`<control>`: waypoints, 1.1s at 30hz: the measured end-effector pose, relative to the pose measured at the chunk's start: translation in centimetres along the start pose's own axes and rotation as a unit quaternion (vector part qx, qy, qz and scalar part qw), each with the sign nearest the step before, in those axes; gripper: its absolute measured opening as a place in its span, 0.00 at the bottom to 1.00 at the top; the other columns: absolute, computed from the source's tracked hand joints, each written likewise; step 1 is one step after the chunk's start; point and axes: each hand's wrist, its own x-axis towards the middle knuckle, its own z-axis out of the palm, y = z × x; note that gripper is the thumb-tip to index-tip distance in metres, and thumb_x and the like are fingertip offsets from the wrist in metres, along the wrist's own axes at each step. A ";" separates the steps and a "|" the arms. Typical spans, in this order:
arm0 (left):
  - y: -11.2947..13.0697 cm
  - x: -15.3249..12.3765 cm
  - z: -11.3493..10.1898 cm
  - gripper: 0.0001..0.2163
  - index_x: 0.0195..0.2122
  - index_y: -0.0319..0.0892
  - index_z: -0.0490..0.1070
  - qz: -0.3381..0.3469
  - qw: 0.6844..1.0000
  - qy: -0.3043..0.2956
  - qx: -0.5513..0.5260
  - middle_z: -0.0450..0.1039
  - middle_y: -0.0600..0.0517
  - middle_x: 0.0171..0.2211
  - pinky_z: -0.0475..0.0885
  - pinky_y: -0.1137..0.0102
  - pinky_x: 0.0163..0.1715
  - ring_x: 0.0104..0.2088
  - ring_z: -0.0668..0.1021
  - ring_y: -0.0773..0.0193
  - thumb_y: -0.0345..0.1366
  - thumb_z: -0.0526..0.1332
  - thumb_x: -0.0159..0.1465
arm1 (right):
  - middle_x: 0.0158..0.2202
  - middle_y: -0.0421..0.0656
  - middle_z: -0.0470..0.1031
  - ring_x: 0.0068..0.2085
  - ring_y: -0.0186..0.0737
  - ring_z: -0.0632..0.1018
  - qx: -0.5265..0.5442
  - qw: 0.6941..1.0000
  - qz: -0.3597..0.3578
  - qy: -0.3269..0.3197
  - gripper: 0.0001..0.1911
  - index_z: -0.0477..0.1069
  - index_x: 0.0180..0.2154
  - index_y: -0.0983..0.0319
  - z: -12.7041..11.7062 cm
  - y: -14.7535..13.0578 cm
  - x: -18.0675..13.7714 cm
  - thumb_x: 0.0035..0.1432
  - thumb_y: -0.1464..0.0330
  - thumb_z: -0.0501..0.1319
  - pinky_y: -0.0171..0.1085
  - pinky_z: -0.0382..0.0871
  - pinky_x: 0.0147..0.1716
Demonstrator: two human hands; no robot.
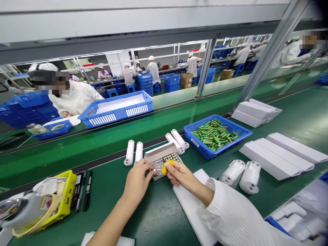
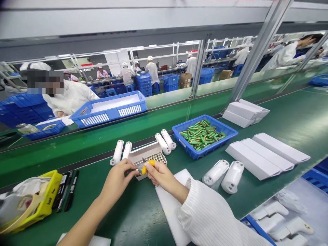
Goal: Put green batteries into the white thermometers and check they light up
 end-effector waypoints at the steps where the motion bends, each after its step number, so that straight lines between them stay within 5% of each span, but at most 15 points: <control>1: 0.0 0.0 -0.4 0.06 0.32 0.41 0.75 -0.015 0.998 0.021 -0.049 0.74 0.50 0.34 0.69 0.67 0.36 0.32 0.75 0.62 0.34 0.60 0.59 | 0.16 0.30 0.53 0.14 0.25 0.54 -0.010 1.000 -0.003 -0.002 0.24 0.58 0.27 0.61 0.1 0.0 -0.2 0.56 0.46 0.55 0.29 0.49 0.13; 7: 0.7 0.0 -1.5 0.20 0.42 0.34 0.73 -0.118 0.895 0.070 -0.425 0.76 0.49 0.27 0.74 0.70 0.28 0.25 0.78 0.63 0.42 0.67 0.53 | 0.21 0.36 0.59 0.22 0.29 0.60 -0.116 0.991 -0.056 -0.027 0.22 0.67 0.28 0.63 0.9 -1.0 -1.1 0.60 0.51 0.54 0.31 0.53 0.21; 13: 1.2 -0.1 -0.7 0.15 0.34 0.37 0.78 -0.134 0.858 0.045 -0.494 0.78 0.49 0.29 0.75 0.77 0.29 0.26 0.78 0.68 0.39 0.72 0.47 | 0.26 0.40 0.66 0.29 0.33 0.67 -0.166 0.984 -0.063 -0.024 0.22 0.68 0.29 0.65 1.3 -1.6 -1.4 0.62 0.54 0.52 0.32 0.59 0.30; 25: 1.7 -0.3 -0.6 0.09 0.27 0.37 0.77 -0.123 0.871 0.015 -0.476 0.78 0.52 0.25 0.75 0.81 0.30 0.26 0.79 0.70 0.28 0.72 0.44 | 0.19 0.36 0.56 0.22 0.29 0.60 -0.080 0.995 -0.061 0.028 0.23 0.66 0.26 0.64 0.6 -0.7 -0.9 0.61 0.52 0.53 0.31 0.54 0.21; 33: 1.4 -0.2 -0.7 0.09 0.31 0.39 0.78 -0.106 0.865 0.041 -0.488 0.78 0.53 0.25 0.74 0.82 0.28 0.24 0.78 0.72 0.31 0.71 0.48 | 0.24 0.41 0.65 0.26 0.32 0.65 -0.132 0.991 -0.025 -0.026 0.25 0.67 0.27 0.66 0.9 -1.4 -1.2 0.59 0.50 0.54 0.33 0.58 0.27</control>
